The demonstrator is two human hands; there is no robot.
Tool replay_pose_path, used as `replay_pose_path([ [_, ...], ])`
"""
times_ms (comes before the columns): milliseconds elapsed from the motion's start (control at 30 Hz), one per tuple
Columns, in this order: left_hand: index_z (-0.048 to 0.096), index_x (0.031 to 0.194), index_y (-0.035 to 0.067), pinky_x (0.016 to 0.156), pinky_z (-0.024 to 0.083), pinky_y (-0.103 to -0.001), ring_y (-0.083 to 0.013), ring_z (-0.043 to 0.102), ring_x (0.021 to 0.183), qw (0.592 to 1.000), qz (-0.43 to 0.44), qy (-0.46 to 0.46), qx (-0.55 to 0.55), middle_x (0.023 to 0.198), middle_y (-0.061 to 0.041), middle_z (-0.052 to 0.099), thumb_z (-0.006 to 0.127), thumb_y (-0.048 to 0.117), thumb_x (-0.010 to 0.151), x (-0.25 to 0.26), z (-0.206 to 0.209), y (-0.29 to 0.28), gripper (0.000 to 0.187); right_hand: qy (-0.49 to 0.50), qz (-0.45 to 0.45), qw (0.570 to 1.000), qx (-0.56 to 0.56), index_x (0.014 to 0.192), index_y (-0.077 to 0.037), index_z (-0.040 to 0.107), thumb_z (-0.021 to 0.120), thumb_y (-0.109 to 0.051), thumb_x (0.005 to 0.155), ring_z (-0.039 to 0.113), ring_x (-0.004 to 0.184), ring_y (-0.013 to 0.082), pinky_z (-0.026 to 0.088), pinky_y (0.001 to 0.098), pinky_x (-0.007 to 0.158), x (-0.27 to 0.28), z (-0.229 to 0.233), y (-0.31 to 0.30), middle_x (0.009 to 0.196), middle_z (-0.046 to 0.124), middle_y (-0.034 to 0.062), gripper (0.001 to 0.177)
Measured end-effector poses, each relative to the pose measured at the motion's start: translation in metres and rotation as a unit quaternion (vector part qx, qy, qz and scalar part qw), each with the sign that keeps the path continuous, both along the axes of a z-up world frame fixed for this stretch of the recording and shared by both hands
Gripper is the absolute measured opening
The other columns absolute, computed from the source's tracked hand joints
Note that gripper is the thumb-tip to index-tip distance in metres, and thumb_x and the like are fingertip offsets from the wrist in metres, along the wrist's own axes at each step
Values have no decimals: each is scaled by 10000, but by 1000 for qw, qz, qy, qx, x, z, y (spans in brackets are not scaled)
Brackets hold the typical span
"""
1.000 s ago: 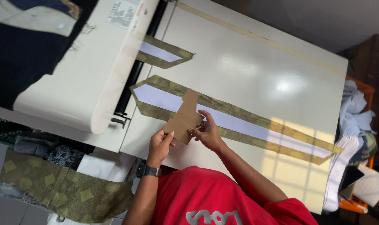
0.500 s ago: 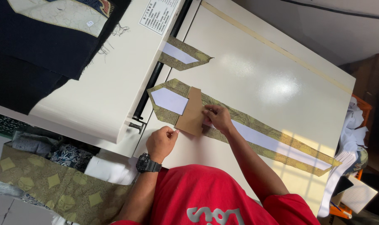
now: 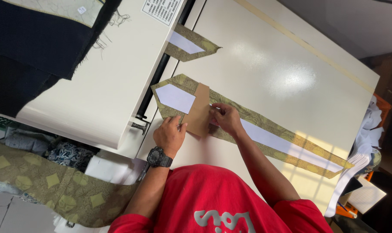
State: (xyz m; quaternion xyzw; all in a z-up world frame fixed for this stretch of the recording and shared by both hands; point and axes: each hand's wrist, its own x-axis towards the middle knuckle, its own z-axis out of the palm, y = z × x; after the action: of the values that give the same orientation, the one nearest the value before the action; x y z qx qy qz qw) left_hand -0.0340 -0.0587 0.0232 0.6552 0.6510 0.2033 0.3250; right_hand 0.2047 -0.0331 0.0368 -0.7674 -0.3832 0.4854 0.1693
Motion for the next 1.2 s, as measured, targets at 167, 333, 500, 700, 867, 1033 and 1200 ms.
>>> replay_pose_path([
  [167, 752, 1109, 155, 625, 556, -419, -279, 727, 782, 1000, 5, 1, -8, 931, -42, 733, 805, 310, 814, 2, 0, 0, 338, 7, -3, 1000, 2, 1287, -15, 671, 672, -126, 963, 696, 702, 108, 671, 291, 690, -1, 2, -1, 840, 712, 75, 342],
  [333, 752, 1107, 158, 629, 557, -421, -266, 730, 794, 1000, 11, -6, -14, 938, -31, 735, 812, 307, 803, 3, -2, 1, 343, 7, 6, 1000, 15, 1261, -21, 688, 670, -125, 948, 720, 724, 107, 675, 281, 701, -1, 4, -1, 851, 719, 65, 331],
  [500, 753, 1120, 145, 615, 550, -427, -296, 713, 783, 1000, -8, -1, 19, 958, -55, 717, 856, 312, 756, -2, -3, -2, 413, -97, 66, 992, 55, 1211, -48, 733, 704, -171, 914, 728, 689, 110, 611, 285, 664, -2, 6, -5, 802, 756, 86, 323],
  [700, 750, 1144, 129, 607, 555, -404, -272, 717, 776, 999, -21, -20, 45, 973, -49, 709, 882, 284, 734, -5, -4, -6, 458, -120, 76, 988, 62, 1213, -65, 741, 714, -178, 911, 702, 670, 118, 590, 292, 653, -2, 5, -4, 788, 750, 84, 323],
  [867, 766, 1126, 127, 607, 558, -384, -251, 721, 761, 998, -13, -24, 52, 967, -36, 716, 886, 295, 748, -4, -9, -6, 431, -108, 62, 991, 53, 1225, -65, 734, 707, -184, 925, 700, 669, 118, 592, 290, 634, -2, 4, -4, 796, 745, 73, 323],
  [1033, 777, 1114, 123, 616, 560, -377, -248, 721, 758, 997, -6, -28, 72, 965, -32, 720, 882, 299, 759, -4, -11, -7, 410, -85, 44, 994, 61, 1224, -48, 726, 708, -174, 929, 718, 698, 107, 617, 274, 643, -2, 2, -5, 827, 747, 67, 321],
  [1200, 777, 1110, 126, 616, 561, -372, -240, 723, 754, 997, -3, -24, 79, 960, -28, 720, 883, 316, 762, -4, -12, -8, 410, -73, 38, 995, 54, 1236, -41, 718, 698, -165, 938, 715, 692, 113, 614, 279, 638, -1, 1, -6, 825, 744, 71, 323],
])
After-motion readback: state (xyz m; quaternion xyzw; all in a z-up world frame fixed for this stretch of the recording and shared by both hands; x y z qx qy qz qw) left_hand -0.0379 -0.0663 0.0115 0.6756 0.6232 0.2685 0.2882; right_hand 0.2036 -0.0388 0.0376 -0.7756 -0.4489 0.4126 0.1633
